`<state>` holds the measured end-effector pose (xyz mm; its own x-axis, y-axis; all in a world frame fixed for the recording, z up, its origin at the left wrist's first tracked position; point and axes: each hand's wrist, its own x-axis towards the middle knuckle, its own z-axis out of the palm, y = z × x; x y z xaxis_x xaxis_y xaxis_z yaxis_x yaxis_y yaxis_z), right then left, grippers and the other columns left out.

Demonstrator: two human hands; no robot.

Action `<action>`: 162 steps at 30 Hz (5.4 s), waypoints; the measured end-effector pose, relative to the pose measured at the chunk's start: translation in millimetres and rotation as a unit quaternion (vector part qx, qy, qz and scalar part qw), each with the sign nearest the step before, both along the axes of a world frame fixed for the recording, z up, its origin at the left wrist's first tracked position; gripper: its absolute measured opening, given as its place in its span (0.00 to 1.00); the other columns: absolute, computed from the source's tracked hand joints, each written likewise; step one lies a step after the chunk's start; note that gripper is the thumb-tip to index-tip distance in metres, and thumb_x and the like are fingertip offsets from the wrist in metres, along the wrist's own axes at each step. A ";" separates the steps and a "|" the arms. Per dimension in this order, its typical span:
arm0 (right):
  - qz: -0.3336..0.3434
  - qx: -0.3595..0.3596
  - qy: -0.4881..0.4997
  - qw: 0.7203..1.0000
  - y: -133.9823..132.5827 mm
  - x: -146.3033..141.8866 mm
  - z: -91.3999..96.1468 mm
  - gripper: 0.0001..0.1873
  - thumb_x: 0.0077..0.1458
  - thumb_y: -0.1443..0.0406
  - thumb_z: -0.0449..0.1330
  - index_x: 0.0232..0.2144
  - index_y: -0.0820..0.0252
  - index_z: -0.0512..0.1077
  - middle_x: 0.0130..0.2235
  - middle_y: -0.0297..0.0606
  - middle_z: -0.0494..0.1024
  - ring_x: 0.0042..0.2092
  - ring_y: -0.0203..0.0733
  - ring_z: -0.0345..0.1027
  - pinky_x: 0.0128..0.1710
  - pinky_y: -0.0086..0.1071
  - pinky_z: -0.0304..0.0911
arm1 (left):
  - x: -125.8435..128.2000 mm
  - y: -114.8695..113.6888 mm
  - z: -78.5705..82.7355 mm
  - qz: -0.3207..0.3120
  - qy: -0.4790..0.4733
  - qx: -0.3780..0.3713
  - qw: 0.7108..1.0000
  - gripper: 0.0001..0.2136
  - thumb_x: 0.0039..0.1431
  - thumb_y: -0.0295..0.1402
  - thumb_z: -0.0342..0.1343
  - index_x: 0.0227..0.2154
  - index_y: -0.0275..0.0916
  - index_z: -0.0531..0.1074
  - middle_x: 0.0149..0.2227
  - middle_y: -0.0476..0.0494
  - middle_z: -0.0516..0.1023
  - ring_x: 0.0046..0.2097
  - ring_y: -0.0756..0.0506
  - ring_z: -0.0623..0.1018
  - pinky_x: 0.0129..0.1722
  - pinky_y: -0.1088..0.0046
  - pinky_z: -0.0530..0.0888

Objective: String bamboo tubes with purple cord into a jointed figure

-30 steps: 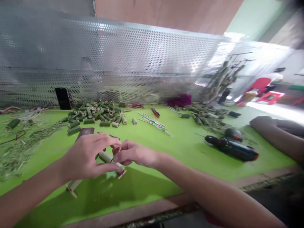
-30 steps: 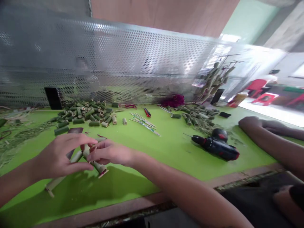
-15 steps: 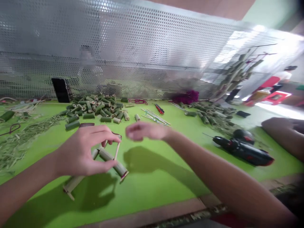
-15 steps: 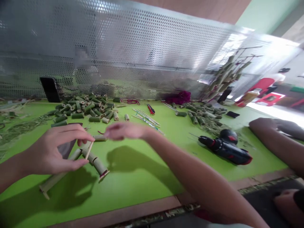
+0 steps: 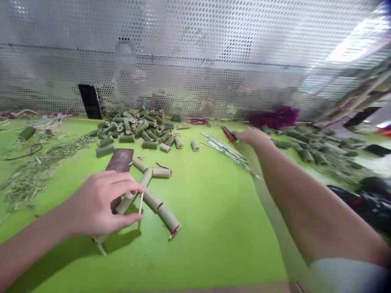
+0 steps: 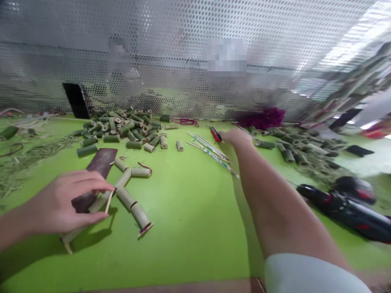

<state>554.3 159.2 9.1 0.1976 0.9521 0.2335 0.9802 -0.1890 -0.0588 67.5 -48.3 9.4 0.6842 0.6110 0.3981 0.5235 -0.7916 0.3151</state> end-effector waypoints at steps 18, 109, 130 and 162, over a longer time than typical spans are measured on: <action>-0.075 -0.078 0.048 0.993 1.5 -42.2 20.1 0.18 0.66 0.57 0.62 0.54 0.59 0.72 0.55 0.44 0.74 0.52 0.46 0.72 0.51 0.44 0.72 | 6.7 -0.5 -9.0 0.051 -0.016 -0.130 0.990 0.15 0.63 0.38 0.61 0.52 0.43 0.75 0.51 0.42 0.81 0.51 0.39 0.80 0.50 0.57 0.78; 0.440 -0.147 0.115 0.878 -228.6 -210.3 -3.6 0.13 0.60 0.54 0.63 0.42 0.55 0.75 0.27 0.32 0.78 0.26 0.39 0.69 0.29 0.31 0.55 | -4.1 -2.2 -9.1 -0.010 0.190 -0.072 0.979 0.12 0.62 0.42 0.66 0.42 0.41 0.80 0.38 0.47 0.81 0.42 0.41 0.78 0.45 0.63 0.70; 0.379 -0.111 0.086 0.915 -214.0 -206.8 -1.0 0.12 0.58 0.57 0.64 0.42 0.55 0.76 0.28 0.33 0.79 0.27 0.39 0.68 0.29 0.30 0.54 | 1.2 -17.7 -9.6 -0.019 0.204 -0.111 0.972 0.11 0.65 0.42 0.62 0.42 0.41 0.80 0.33 0.46 0.82 0.37 0.40 0.81 0.39 0.64 0.69; 0.464 -0.110 0.250 0.843 -210.3 -180.9 9.9 0.07 0.59 0.59 0.62 0.34 0.54 0.68 0.22 0.28 0.70 0.21 0.34 0.60 0.20 0.29 0.55 | 10.7 -11.8 -9.9 -0.009 0.145 -0.177 0.973 0.11 0.60 0.44 0.66 0.39 0.44 0.79 0.35 0.51 0.81 0.37 0.43 0.77 0.43 0.61 0.67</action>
<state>373.4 -51.1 19.0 -0.6339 0.7607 0.1393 0.5761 0.5847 -0.5711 78.2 -60.0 -0.5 0.7481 0.6619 -0.0473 0.6185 -0.6697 0.4111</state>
